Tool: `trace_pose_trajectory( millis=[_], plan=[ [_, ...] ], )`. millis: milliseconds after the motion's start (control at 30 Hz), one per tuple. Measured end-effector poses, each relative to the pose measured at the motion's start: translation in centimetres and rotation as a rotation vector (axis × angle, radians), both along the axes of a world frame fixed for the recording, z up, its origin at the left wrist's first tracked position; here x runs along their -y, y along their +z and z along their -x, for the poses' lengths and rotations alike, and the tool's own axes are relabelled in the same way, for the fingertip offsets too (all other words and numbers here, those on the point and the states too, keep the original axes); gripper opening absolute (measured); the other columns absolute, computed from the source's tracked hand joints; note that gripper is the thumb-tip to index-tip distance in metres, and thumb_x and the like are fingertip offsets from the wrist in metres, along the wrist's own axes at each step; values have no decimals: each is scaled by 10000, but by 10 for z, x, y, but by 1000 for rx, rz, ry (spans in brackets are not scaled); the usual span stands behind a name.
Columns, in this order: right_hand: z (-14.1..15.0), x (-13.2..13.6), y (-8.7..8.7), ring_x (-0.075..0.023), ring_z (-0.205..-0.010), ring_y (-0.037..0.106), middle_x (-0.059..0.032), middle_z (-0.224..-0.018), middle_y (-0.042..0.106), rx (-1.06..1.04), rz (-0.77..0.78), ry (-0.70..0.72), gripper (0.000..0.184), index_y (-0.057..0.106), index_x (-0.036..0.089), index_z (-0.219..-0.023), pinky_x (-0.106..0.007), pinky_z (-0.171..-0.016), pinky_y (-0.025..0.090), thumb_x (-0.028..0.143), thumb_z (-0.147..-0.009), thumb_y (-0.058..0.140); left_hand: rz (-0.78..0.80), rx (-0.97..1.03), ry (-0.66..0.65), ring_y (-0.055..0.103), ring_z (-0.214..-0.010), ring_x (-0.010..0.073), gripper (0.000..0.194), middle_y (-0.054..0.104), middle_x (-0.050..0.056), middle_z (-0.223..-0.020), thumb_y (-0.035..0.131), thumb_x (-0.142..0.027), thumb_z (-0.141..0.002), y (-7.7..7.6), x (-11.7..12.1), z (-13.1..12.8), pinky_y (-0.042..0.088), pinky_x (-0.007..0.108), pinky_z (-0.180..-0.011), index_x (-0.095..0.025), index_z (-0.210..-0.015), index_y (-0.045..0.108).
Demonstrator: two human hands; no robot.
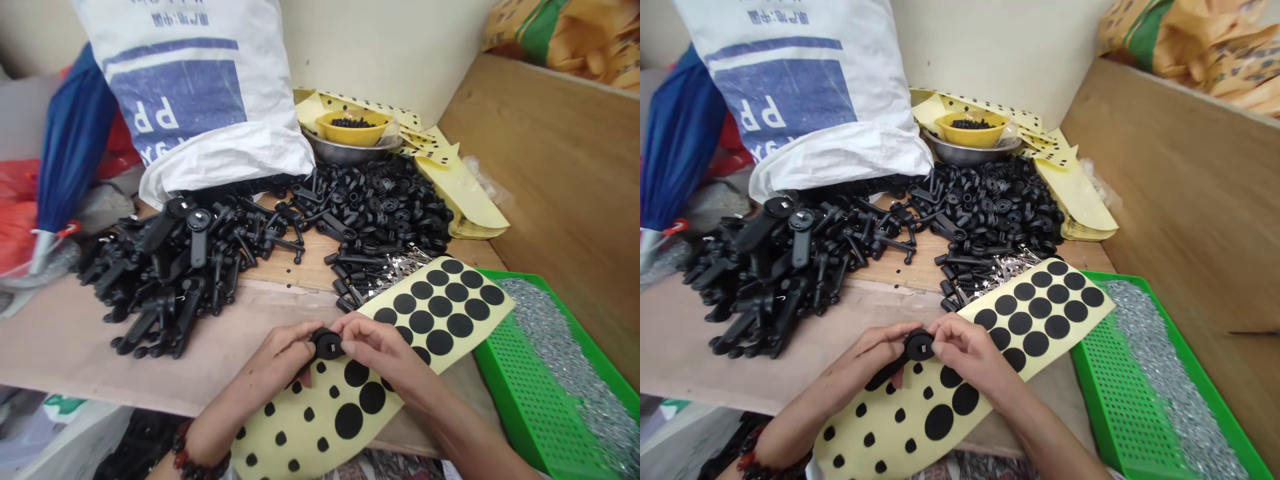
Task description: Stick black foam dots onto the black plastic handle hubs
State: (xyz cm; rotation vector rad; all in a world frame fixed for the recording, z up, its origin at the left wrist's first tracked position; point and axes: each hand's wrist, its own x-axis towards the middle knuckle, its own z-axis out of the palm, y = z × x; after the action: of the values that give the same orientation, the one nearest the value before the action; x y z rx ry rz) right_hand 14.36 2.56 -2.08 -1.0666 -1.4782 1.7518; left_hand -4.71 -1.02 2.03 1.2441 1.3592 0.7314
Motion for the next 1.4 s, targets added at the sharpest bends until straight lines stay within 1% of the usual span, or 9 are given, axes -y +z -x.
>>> trace_pose_trajectory(
  millis=[133,233,533,700,800,967,1133,1233,1400],
  plan=[
    [0,0,-1,-218,-884,537,-71,-952,565,1,-1,7,259,508,203,-647,-323,-742,427,391,-790,614,-15,48,-43,551,-670,161,237,660,-3,-797,472,-251,-821,-1,-4,-2,452,246,-591,-240,-862,705],
    [-1,0,-1,-215,-882,535,-68,-946,558,4,-3,14,263,501,204,-649,-316,-738,425,397,-788,614,-25,60,-57,518,-594,145,236,633,-11,-722,461,-239,-816,-4,-6,-3,428,235,-535,-229,-826,697],
    [0,0,-1,-206,-841,530,-60,-898,554,29,-80,38,229,492,205,-650,-321,-722,423,341,-816,572,-29,42,-58,518,-530,131,319,654,-8,-738,436,-249,-836,-3,-5,-3,429,238,-536,-226,-999,709],
    [0,-2,-3,-201,-823,539,-47,-869,558,42,-116,38,211,493,211,-654,-311,-708,433,321,-817,571,54,38,-202,503,-488,98,328,653,-6,-766,482,-275,-853,-23,-15,1,398,209,-484,-215,-1115,669],
    [0,-2,-5,-200,-819,548,-39,-843,560,53,-155,29,202,486,215,-648,-314,-708,437,292,-819,559,58,13,-204,501,-471,90,347,615,-14,-706,501,-311,-860,-35,-15,2,368,192,-454,-191,-1158,632],
    [1,1,-8,-213,-826,560,-32,-777,554,112,-205,28,194,485,221,-641,-305,-656,436,270,-818,547,41,3,-162,514,-471,100,272,499,-51,-572,514,-289,-825,-36,-12,-3,377,183,-452,-162,-1038,628],
    [2,3,-9,-193,-753,549,-28,-749,559,142,-228,19,193,510,214,-631,-296,-617,431,257,-811,565,39,-29,-106,481,-440,88,183,489,-57,-554,552,-328,-795,-35,-10,-8,380,177,-416,-166,-858,607],
    [0,4,-7,-192,-754,563,-39,-779,610,99,-136,25,184,609,204,-697,-312,-664,442,323,-831,570,40,-31,-87,458,-424,81,184,526,-44,-564,549,-335,-801,-38,-8,-7,373,173,-396,-167,-848,607],
    [-5,8,-7,-194,-777,623,-56,-810,684,-127,263,-20,311,699,178,-936,-333,-756,477,453,-808,631,87,24,-37,457,-400,71,228,585,-24,-588,568,-371,-808,-42,-4,-3,371,174,-388,-161,-886,606]
  ],
)
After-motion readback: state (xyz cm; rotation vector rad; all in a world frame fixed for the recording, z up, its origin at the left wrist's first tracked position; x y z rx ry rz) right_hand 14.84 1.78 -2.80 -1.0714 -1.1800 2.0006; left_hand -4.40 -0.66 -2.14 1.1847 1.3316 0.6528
